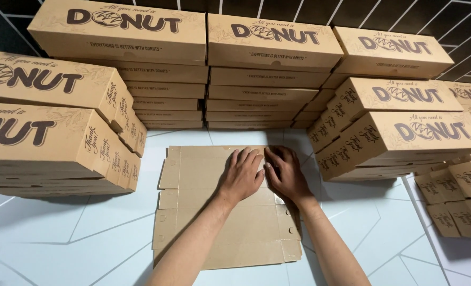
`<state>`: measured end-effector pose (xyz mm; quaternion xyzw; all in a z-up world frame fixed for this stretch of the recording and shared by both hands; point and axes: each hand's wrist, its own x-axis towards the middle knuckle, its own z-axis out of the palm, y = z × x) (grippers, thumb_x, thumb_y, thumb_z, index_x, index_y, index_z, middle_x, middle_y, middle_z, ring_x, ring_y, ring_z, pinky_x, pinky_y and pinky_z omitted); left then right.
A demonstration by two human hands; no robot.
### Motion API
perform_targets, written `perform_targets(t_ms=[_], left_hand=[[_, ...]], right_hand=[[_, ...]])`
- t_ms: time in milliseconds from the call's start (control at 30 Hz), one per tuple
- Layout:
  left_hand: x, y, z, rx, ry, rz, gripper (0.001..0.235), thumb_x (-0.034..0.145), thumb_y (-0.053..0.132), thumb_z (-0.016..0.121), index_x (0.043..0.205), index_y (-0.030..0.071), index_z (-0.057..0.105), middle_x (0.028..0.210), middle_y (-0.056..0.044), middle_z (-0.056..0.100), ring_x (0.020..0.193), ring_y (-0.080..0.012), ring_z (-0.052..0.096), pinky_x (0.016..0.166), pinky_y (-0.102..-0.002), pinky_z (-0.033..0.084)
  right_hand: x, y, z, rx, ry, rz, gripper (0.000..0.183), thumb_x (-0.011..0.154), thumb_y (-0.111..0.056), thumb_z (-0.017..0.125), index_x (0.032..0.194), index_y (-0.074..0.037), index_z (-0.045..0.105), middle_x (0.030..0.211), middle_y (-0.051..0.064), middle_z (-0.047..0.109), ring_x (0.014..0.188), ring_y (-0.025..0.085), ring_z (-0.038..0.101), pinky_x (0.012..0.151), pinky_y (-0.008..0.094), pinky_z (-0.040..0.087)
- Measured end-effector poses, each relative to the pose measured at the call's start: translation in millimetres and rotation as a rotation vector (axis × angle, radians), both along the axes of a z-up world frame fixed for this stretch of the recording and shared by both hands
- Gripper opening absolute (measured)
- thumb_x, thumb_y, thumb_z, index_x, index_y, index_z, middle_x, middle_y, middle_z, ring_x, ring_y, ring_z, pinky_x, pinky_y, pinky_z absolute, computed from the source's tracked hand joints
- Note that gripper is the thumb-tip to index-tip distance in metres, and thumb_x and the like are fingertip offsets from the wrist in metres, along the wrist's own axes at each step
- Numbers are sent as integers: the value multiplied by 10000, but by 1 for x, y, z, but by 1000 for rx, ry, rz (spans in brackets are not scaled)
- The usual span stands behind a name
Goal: The person assembles a flat cardboard donut box by folding and tucking its flaps into place. They then fold a smaller cardboard piece into a compact box and place it inside the larger box.
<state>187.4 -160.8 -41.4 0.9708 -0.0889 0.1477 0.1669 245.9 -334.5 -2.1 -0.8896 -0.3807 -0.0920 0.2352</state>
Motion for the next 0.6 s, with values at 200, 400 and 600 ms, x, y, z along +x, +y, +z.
perform_targets(t_ms=[200, 400, 600], left_hand=[[-8, 2, 20, -21, 30, -2, 481, 985, 329, 492, 1404, 105, 569, 1448, -145, 501, 1422, -297, 424, 1178, -528, 295], [-6, 2, 10, -17, -16, -19, 426, 970, 341, 536, 1336, 127, 566, 1353, -124, 531, 1376, -291, 478, 1163, -536, 331], [-4, 0, 4, -10, -24, -2, 402, 973, 369, 532, 1296, 129, 532, 1354, -123, 513, 1370, -293, 489, 1161, -543, 335]], right_hand=[[18, -15, -30, 161, 62, -4, 220, 973, -238, 656, 1142, -136, 754, 1072, 124, 689, 1161, 338, 646, 1005, 452, 517], [3, 0, 7, 114, 68, 35, 354, 980, -205, 645, 1325, -142, 690, 1204, 159, 661, 1243, 383, 605, 1046, 509, 489], [12, -8, -13, 179, 112, -17, 206, 991, -235, 635, 1134, -116, 726, 1194, 145, 679, 1254, 365, 619, 1053, 496, 494]])
